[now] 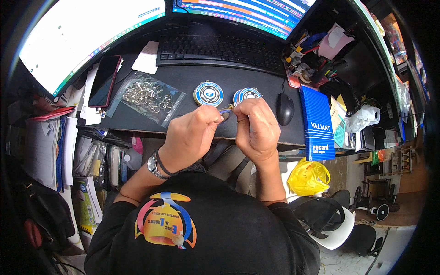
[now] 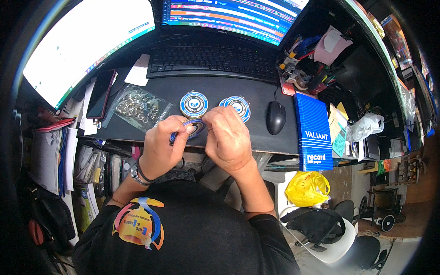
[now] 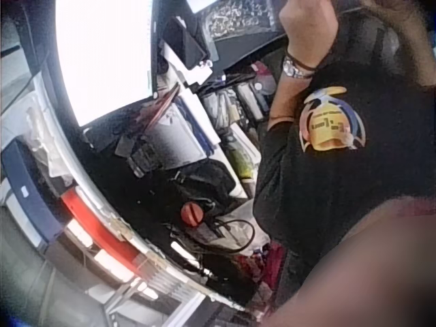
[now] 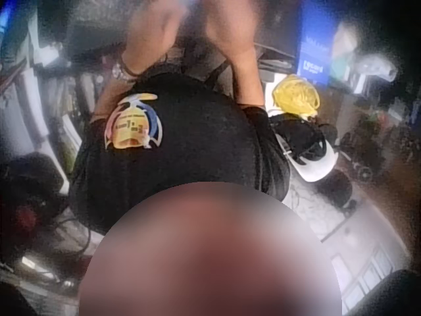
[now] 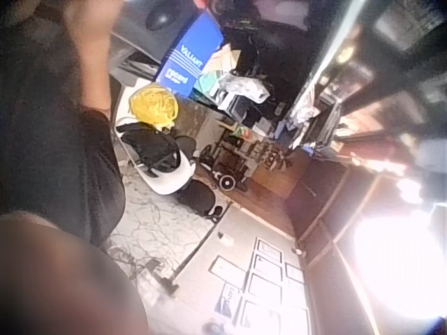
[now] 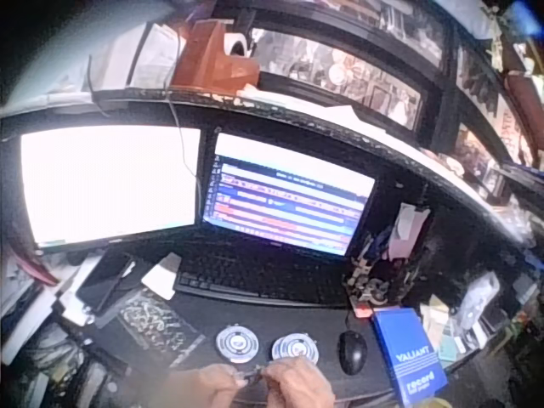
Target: The person repeatedly picks up small round blue-and-white discs and metal key rings from a desk, attaches each ring to a disc, and places the assembled keychains into a growing stack. The process is repeated for multiple units throughout the clip.
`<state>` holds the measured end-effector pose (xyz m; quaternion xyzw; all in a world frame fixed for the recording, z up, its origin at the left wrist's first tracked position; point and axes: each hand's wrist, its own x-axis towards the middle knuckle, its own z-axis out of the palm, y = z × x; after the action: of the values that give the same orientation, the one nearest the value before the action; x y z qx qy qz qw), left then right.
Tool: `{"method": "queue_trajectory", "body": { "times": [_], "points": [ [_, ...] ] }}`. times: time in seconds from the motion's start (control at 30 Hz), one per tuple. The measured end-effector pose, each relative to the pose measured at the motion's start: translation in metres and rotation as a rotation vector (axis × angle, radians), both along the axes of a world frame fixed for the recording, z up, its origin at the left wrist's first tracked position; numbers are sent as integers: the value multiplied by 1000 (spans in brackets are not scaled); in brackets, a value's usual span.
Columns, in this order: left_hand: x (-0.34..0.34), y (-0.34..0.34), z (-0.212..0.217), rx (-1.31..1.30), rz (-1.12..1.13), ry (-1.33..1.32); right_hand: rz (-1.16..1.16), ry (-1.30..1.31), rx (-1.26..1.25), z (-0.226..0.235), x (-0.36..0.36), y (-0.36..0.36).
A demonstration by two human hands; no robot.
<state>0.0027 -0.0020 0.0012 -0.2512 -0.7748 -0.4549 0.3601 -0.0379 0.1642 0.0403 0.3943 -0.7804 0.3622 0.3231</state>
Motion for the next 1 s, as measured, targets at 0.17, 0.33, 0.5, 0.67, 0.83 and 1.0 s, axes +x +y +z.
{"method": "queue_trajectory", "body": {
  "times": [0.17,0.33,0.5,0.67,0.83,1.0],
  "points": [
    [2,1,1,60,-24,-65,8,-33,-11,-1,-1,3],
    [6,0,4,61,-34,-127,17,-109,-37,0,-1,7],
    [2,-1,7,-57,-46,-46,38,-76,16,2,2,9],
    [2,-5,12,-138,-94,-16,94,-224,-67,1,2,12],
    [1,-11,16,-110,-175,-65,168,-389,-41,2,-4,21],
    [3,-12,14,-28,-206,-105,250,-312,4,-3,-12,22]
  ]
}}
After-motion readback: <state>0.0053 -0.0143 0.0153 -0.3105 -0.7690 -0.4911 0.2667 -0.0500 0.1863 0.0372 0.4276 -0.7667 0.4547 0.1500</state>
